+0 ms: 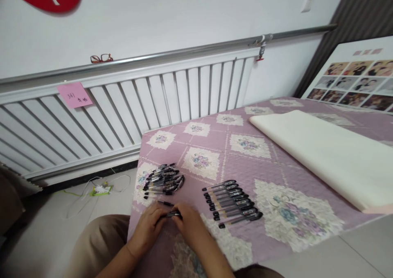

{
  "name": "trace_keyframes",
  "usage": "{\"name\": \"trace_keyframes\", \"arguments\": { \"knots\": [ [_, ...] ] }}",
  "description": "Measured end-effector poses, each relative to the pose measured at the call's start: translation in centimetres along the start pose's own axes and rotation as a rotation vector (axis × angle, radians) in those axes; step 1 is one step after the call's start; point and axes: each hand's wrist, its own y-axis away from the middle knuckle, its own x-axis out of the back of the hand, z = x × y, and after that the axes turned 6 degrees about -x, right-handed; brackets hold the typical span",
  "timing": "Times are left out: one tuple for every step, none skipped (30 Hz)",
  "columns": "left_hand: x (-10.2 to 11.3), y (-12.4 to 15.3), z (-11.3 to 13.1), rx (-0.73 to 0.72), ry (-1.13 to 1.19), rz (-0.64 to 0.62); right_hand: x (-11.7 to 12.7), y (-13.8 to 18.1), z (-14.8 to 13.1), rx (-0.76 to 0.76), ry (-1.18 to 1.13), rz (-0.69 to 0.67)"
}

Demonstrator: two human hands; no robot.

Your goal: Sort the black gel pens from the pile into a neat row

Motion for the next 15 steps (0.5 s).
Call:
{"name": "trace_keyframes", "arguments": {
  "knots": [
    [0.0,0.0,0.1,-0.002,0.004,0.013,0.4,0.0,0.0,-0.006,-0.032,0.011],
    [0.0,0.0,0.1,-0.003,0.006,0.028,0.8,0.1,-0.1,-0.016,-0.060,0.026],
    [0.0,0.0,0.1,-0.004,0.005,0.040,1.3,0.2,-0.1,-0.029,-0.085,0.042],
    [0.0,0.0,0.1,-0.005,0.001,0.044,1.8,0.2,-0.2,-0.043,-0.108,0.057],
    [0.0,0.0,0.0,-0.009,-0.003,0.036,2.3,0.3,-0.3,-0.058,-0.130,0.069],
    [0.0,0.0,0.0,-0.014,-0.008,0.019,2.7,0.4,-0.3,-0.071,-0.153,0.078],
    [-0.1,0.0,-0.1,-0.018,-0.011,-0.001,3.0,0.5,-0.3,-0.079,-0.175,0.085],
    [-0.1,0.0,-0.2,-0.021,-0.011,-0.015,3.2,0.6,-0.2,-0.083,-0.197,0.094],
    [-0.2,0.0,-0.2,-0.020,-0.007,-0.022,3.4,0.6,0.0,-0.083,-0.217,0.107],
    [-0.3,0.0,-0.2,-0.018,0.001,-0.018,3.5,0.7,0.2,-0.083,-0.236,0.126],
    [-0.4,-0.1,-0.1,-0.015,0.011,-0.005,3.7,0.7,0.4,-0.083,-0.259,0.150],
    [-0.5,-0.3,0.0,-0.008,0.021,0.012,3.9,0.6,0.7,-0.083,-0.290,0.186],
    [-0.6,-0.6,0.3,0.003,0.028,0.031,4.2,0.6,1.1,-0.086,-0.336,0.233],
    [-0.8,-1.1,0.6,0.016,0.028,0.048,4.6,0.6,1.5,-0.091,-0.391,0.292],
    [-1.0,-1.8,1.1,0.031,0.023,0.059,5.2,0.6,1.8,-0.098,-0.454,0.358]
  ]
}}
